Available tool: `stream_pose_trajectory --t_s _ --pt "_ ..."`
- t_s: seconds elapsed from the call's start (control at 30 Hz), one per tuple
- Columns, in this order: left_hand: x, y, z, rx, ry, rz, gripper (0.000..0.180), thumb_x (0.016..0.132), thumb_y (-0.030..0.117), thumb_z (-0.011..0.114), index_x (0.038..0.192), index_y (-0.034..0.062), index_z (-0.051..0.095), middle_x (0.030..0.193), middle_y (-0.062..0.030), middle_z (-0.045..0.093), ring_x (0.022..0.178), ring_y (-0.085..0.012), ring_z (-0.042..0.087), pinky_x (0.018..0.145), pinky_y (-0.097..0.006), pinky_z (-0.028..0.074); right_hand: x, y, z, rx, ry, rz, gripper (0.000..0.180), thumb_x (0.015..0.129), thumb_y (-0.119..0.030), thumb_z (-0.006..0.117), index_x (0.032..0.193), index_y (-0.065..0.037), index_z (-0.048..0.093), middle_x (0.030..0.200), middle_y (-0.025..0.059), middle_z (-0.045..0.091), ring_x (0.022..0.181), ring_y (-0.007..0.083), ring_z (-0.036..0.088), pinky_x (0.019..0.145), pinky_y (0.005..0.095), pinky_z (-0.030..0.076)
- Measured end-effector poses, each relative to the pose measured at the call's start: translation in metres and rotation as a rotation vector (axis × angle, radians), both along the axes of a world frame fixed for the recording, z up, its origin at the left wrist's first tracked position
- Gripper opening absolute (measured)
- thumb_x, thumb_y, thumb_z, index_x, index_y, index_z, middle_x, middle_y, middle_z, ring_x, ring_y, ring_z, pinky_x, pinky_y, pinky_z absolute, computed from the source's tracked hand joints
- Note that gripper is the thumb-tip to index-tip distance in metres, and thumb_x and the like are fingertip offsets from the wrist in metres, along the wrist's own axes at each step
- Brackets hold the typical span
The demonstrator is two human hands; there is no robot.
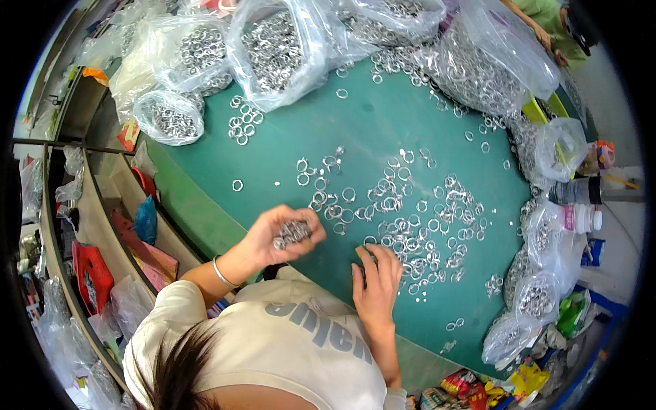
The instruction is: The person gathers and sorts small silver-colored metal rings on a green work surface by hand, moving them from a loose pile into their palm and then placing them aside.
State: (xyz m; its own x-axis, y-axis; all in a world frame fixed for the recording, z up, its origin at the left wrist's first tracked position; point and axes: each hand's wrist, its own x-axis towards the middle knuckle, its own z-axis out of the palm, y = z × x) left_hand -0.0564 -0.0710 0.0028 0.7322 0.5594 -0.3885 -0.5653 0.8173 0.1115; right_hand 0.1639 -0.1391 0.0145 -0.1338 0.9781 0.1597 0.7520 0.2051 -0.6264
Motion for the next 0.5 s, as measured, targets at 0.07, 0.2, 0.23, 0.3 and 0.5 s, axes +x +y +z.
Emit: stream_pose_trajectory --t_s 0.07,0.2,0.23,0.3,0.5 --pt "-0.012 0.017 0.010 0.141 0.176 0.192 0.027 0.088 0.026 0.050 0.100 0.0028 0.054 0.089 -0.0099 0.056 0.057 -0.0129 0.048 0.034 -0.019 0.033 -0.001 -0.001 -0.006 0.026 -0.008 0.004 0.028 0.075 -0.001 0.063 0.103 -0.003 0.061 0.108 0.0103 0.055 0.105 0.0302 0.049 0.089 0.0405 0.036" --pt "-0.042 0.080 0.045 0.298 0.492 0.622 0.026 0.088 0.021 0.056 0.108 0.0041 0.055 0.093 -0.0068 0.059 0.068 -0.0118 0.056 0.043 -0.019 0.041 -0.001 0.004 0.002 0.049 0.042 -0.026 0.025 0.074 0.004 0.062 0.099 0.001 0.060 0.103 0.0139 0.057 0.098 0.0324 0.051 0.088 0.0396 0.038" --pt "-0.047 0.099 0.062 0.285 0.529 0.722 0.027 0.088 0.020 0.056 0.109 0.0034 0.054 0.092 -0.0081 0.059 0.068 -0.0135 0.056 0.044 -0.020 0.044 -0.002 0.005 0.003 0.058 0.053 -0.018 0.024 0.074 0.006 0.060 0.098 0.002 0.060 0.100 0.0148 0.058 0.096 0.0327 0.052 0.087 0.0389 0.039" --pt "-0.049 0.143 0.079 0.290 0.528 0.887 0.028 0.089 0.019 0.054 0.111 0.0011 0.053 0.090 -0.0096 0.059 0.069 -0.0157 0.056 0.049 -0.021 0.046 0.000 0.005 0.001 0.057 0.060 -0.020 0.024 0.074 0.006 0.060 0.098 0.002 0.060 0.099 0.0153 0.058 0.095 0.0327 0.053 0.087 0.0389 0.040" --pt "-0.048 0.228 0.079 0.706 0.784 0.976 0.018 0.087 0.013 0.052 0.098 0.0003 0.060 0.087 -0.0115 0.057 0.070 -0.0170 0.056 0.055 -0.026 0.045 0.004 -0.001 -0.005 0.065 0.084 -0.063 0.024 0.076 0.003 0.062 0.099 -0.001 0.062 0.099 0.0123 0.059 0.096 0.0301 0.054 0.086 0.0389 0.039"
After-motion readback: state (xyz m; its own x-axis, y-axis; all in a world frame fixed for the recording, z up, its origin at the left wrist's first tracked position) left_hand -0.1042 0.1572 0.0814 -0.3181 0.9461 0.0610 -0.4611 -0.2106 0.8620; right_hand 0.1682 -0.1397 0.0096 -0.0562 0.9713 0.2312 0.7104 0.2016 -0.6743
